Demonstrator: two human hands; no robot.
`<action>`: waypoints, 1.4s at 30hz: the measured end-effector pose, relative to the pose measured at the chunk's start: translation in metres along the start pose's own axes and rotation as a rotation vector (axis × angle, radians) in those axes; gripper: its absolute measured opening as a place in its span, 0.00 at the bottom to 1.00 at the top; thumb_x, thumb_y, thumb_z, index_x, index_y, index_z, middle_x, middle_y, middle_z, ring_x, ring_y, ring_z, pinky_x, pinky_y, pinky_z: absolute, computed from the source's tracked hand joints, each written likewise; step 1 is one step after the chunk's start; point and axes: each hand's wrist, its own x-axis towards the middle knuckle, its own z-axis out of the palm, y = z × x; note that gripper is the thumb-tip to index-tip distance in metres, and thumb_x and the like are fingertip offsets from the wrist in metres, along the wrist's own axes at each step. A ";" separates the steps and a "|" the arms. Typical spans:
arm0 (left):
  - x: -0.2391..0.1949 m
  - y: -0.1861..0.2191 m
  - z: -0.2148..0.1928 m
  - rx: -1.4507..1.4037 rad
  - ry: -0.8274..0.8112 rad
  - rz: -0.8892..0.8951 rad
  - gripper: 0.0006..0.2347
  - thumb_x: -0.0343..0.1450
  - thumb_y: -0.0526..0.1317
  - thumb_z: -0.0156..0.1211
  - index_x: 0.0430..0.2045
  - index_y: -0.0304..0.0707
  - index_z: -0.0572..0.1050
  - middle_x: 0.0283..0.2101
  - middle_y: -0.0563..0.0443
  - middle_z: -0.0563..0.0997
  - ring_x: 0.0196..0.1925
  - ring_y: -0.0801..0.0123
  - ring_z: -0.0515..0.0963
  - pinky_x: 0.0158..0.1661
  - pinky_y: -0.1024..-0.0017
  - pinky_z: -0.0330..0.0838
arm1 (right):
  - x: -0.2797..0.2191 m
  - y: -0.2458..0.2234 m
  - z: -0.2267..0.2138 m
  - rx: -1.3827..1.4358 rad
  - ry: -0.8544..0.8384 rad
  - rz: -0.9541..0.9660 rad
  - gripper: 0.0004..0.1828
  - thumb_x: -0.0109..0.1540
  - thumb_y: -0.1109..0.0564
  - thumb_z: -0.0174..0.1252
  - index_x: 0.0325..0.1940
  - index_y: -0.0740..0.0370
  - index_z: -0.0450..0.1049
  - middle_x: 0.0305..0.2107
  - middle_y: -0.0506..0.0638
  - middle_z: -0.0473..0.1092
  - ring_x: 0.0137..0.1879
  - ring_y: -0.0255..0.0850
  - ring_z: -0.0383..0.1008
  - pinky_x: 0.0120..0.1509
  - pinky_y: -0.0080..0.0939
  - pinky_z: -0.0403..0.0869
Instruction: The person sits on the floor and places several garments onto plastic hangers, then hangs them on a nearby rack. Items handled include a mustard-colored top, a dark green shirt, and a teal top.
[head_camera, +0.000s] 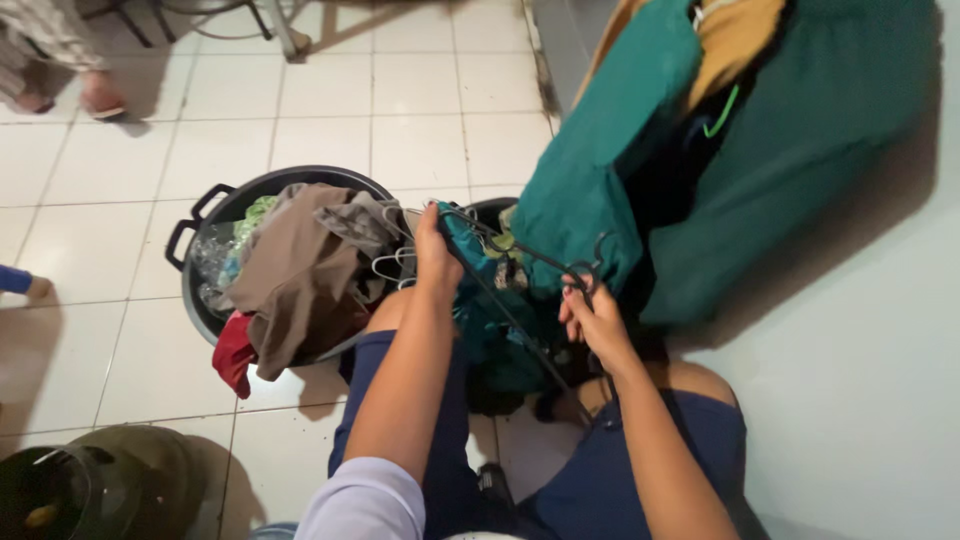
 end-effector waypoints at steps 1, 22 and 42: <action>0.000 0.002 0.000 -0.002 0.004 -0.023 0.07 0.75 0.44 0.55 0.30 0.44 0.74 0.28 0.54 0.76 0.28 0.66 0.75 0.30 0.66 0.72 | 0.003 0.001 -0.001 -0.027 0.056 -0.017 0.12 0.70 0.55 0.52 0.55 0.63 0.68 0.24 0.47 0.70 0.21 0.31 0.65 0.24 0.31 0.61; -0.048 0.110 0.000 0.209 -0.185 0.077 0.03 0.76 0.40 0.58 0.34 0.44 0.75 0.33 0.57 0.78 0.34 0.72 0.78 0.36 0.70 0.75 | 0.001 -0.027 0.008 0.210 -0.216 0.135 0.20 0.71 0.43 0.48 0.36 0.62 0.68 0.15 0.38 0.55 0.18 0.26 0.50 0.23 0.29 0.50; -0.050 0.122 -0.012 0.304 -0.261 0.083 0.04 0.76 0.38 0.59 0.35 0.40 0.76 0.33 0.57 0.79 0.33 0.75 0.77 0.37 0.75 0.74 | -0.012 -0.002 0.022 0.382 -0.351 -0.044 0.09 0.69 0.57 0.56 0.42 0.67 0.73 0.29 0.50 0.72 0.32 0.36 0.69 0.38 0.36 0.68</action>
